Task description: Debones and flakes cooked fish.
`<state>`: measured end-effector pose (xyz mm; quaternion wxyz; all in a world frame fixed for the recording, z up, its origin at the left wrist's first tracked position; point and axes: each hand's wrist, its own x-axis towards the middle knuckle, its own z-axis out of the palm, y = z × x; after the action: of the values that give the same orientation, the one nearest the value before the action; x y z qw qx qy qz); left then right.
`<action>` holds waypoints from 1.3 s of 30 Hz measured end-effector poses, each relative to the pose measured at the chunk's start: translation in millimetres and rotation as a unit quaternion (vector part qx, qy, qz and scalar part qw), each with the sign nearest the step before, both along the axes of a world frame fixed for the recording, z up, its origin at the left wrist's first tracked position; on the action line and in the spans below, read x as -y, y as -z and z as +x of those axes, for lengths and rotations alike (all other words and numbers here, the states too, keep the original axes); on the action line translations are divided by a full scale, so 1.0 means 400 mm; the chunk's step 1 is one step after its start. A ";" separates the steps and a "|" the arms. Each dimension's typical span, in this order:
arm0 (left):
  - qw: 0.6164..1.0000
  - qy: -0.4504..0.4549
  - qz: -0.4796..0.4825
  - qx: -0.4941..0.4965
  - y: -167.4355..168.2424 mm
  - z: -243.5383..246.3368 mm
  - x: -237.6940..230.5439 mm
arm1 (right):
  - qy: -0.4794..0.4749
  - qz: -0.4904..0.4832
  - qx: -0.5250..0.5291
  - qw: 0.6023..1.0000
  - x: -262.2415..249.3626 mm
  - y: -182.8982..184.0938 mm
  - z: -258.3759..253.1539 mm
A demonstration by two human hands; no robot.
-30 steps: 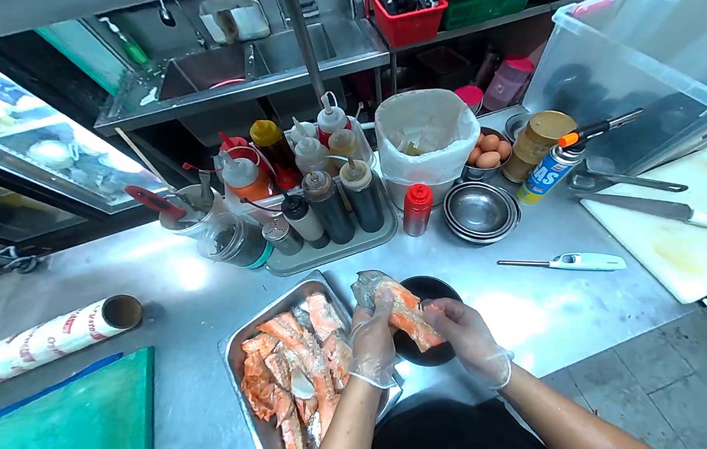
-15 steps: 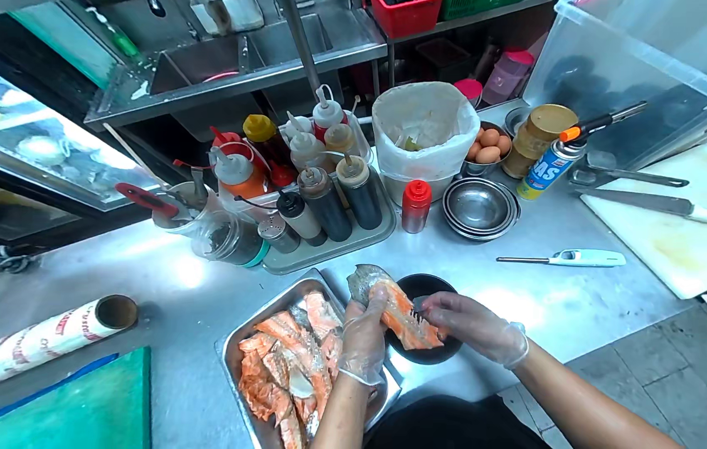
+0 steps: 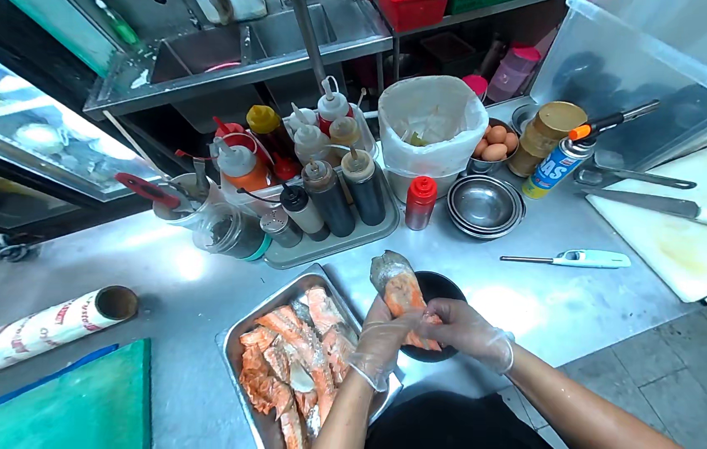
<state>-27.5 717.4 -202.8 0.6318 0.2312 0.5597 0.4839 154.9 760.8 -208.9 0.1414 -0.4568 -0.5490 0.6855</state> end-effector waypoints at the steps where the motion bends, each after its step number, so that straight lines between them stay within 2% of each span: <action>1: 1.000 0.011 -0.002 0.008 0.006 0.003 0.002 | 0.013 -0.006 -0.004 1.000 0.000 0.000 0.000; 5: 0.999 0.011 0.003 0.033 0.021 0.002 0.001 | 0.076 -0.035 -0.060 0.995 -0.003 -0.006 0.013; 9: 1.000 -0.001 -0.002 -0.003 0.011 -0.001 -0.006 | 0.158 -0.041 -0.123 0.979 -0.016 0.013 0.036; 10: 1.000 -0.008 -0.001 -0.006 0.009 -0.002 -0.008 | 0.144 -0.037 -0.116 0.982 -0.020 0.014 0.041; 14: 0.999 -0.035 -0.004 0.001 -0.001 0.006 -0.014 | -0.012 -0.047 -0.038 0.998 -0.013 -0.006 0.028; 20: 0.999 -0.035 0.006 -0.015 -0.006 0.011 -0.018 | -0.026 -0.035 0.001 0.999 -0.019 -0.003 -0.003; 25: 1.000 -0.019 0.004 -0.007 -0.002 0.001 -0.015 | 0.027 -0.043 -0.051 0.997 -0.028 -0.002 0.014; 30: 1.000 -0.001 -0.012 0.008 0.001 -0.008 -0.002 | 0.153 -0.044 -0.142 0.977 -0.058 -0.013 0.025; 33: 0.999 0.026 0.000 0.032 -0.003 0.004 0.008 | 0.164 -0.072 -0.174 0.968 -0.054 -0.014 -0.001; 36: 0.999 0.052 0.007 0.012 -0.010 0.018 0.014 | 0.189 -0.107 -0.179 0.960 -0.043 -0.019 -0.038; 39: 0.999 0.041 0.004 -0.013 -0.012 0.030 0.017 | 0.219 -0.088 -0.153 0.960 -0.033 -0.021 -0.060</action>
<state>-15.4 710.6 -198.1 0.6425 0.2632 0.5560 0.4570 131.0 773.8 -200.4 0.3294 -0.4663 -0.3450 0.7450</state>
